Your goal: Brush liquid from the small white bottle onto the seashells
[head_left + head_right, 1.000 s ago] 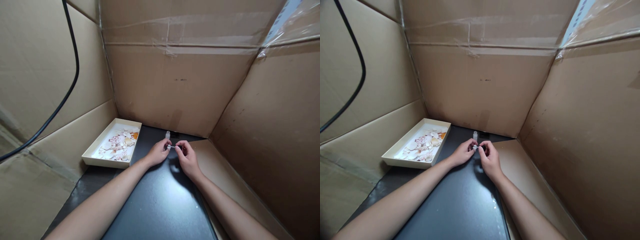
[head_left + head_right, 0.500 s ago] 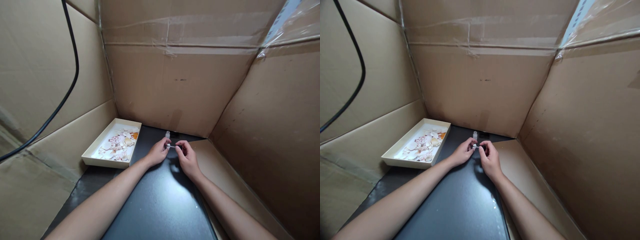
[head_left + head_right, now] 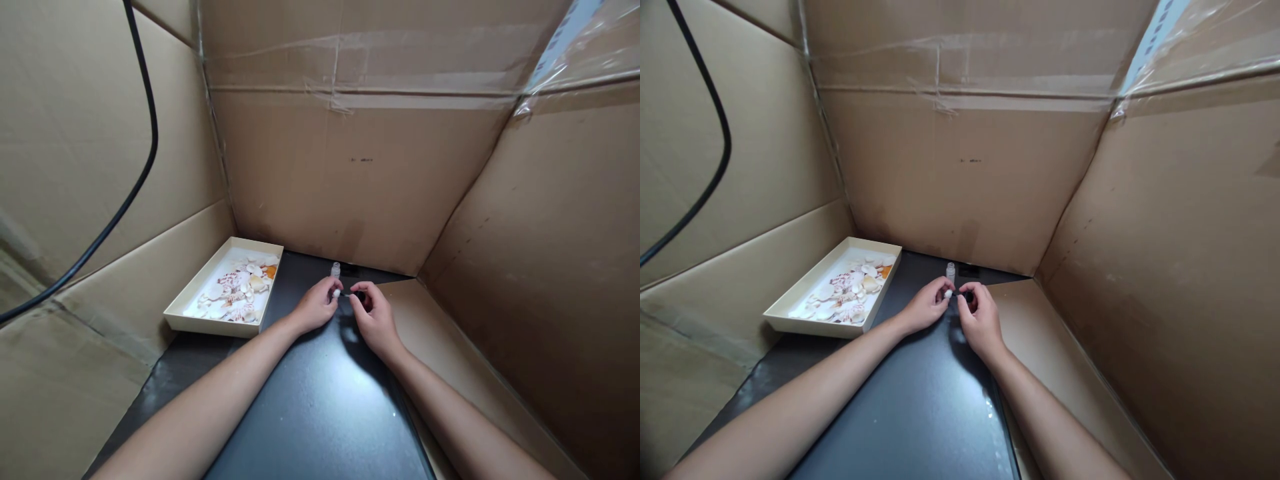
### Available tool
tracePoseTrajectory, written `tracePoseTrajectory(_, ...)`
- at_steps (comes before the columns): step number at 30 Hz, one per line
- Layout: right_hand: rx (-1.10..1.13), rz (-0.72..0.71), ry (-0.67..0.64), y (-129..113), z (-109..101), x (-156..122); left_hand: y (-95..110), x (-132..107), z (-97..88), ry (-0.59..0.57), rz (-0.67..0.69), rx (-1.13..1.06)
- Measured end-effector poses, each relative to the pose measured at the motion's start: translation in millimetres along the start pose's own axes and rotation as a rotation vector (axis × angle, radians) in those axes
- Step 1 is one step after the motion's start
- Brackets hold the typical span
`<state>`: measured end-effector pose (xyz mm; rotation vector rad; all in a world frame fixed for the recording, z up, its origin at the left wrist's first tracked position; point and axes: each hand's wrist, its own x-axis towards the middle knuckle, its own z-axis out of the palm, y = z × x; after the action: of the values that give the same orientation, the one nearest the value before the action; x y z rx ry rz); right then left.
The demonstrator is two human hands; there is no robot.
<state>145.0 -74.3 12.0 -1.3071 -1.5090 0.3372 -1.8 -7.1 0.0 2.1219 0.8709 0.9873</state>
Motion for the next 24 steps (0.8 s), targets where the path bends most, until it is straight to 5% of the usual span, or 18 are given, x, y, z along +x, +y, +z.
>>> tracePoseTrajectory(24, -0.002, -0.035, 0.013, 0.8, -1.3, 1.2, 1.3, 0.4, -1.9, 0.01, 0.017, 0.035)
